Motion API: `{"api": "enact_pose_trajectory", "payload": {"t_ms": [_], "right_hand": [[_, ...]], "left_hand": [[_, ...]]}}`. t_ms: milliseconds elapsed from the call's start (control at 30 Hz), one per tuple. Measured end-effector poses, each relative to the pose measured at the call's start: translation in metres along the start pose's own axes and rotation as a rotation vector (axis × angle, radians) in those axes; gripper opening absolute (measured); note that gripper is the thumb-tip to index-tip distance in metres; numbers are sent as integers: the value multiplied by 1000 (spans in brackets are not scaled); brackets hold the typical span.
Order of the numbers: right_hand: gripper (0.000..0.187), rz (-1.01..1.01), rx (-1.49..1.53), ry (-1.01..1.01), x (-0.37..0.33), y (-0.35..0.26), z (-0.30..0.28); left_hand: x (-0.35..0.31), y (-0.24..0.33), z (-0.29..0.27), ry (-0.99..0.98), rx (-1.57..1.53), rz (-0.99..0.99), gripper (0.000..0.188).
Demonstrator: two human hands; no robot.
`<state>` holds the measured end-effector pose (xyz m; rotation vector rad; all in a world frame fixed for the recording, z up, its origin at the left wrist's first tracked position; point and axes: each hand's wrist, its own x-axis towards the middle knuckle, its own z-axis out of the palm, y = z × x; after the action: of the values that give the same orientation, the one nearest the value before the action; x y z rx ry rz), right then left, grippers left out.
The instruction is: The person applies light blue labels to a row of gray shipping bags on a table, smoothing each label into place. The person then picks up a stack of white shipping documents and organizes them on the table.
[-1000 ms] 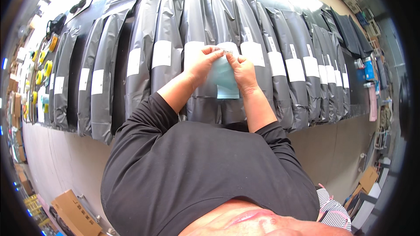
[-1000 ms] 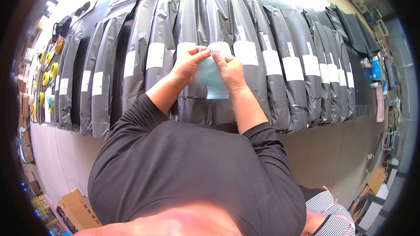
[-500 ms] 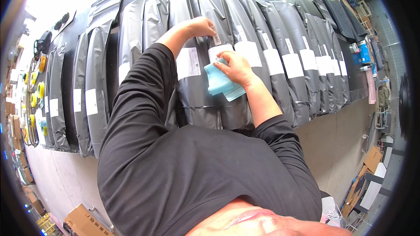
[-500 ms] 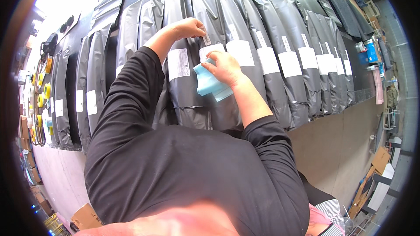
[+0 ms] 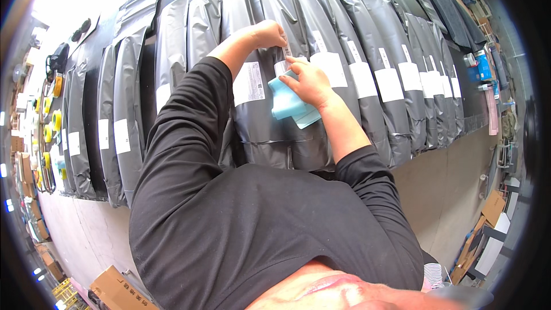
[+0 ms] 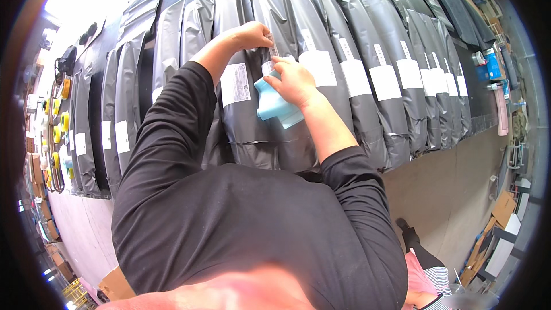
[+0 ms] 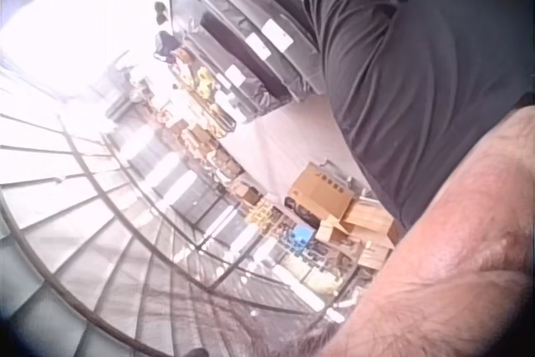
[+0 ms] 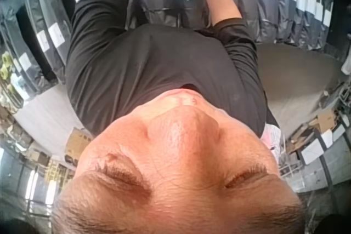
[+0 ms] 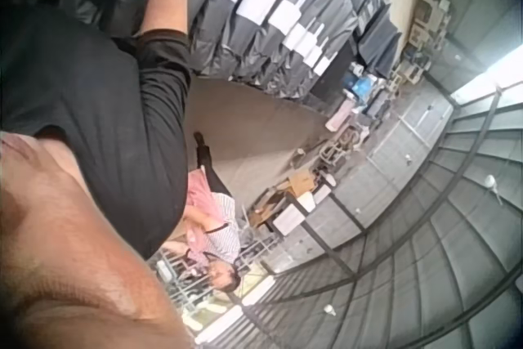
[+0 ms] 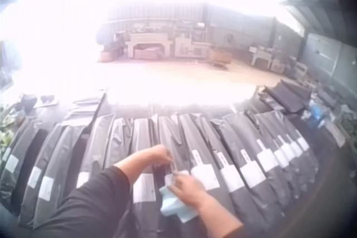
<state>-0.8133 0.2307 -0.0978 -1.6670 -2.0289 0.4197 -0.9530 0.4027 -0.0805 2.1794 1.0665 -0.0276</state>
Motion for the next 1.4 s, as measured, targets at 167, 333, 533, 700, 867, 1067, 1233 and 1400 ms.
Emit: {"api": "enact_pose_trajectory", "payload": {"t_ms": [167,333,533,700,867,1067,1233,1400], "right_hand": [[32,73,-55,-8,4,-4,7],[35,103,80,20,1,-3,9],[28,413,1257,131,-15,13,1],[30,407,1717,119,-18,4,4],[41,440,1826,4,-13,-16,5],[32,383,1497,-117,-10,-22,20],[17,258,1363,96,-5,-40,37],[16,149,1213,18,-15,-69,30]], "left_hand": [[-1,2,16,224,266,140,41],[0,-12,17,517,68,11,38],[-55,2,38,603,-503,259,31],[-122,11,43,98,-972,287,33],[-135,3,56,462,-627,285,22],[-162,13,58,785,-492,323,16],[-175,10,70,530,-1394,106,35],[-174,-4,93,536,-1261,146,28]]}}
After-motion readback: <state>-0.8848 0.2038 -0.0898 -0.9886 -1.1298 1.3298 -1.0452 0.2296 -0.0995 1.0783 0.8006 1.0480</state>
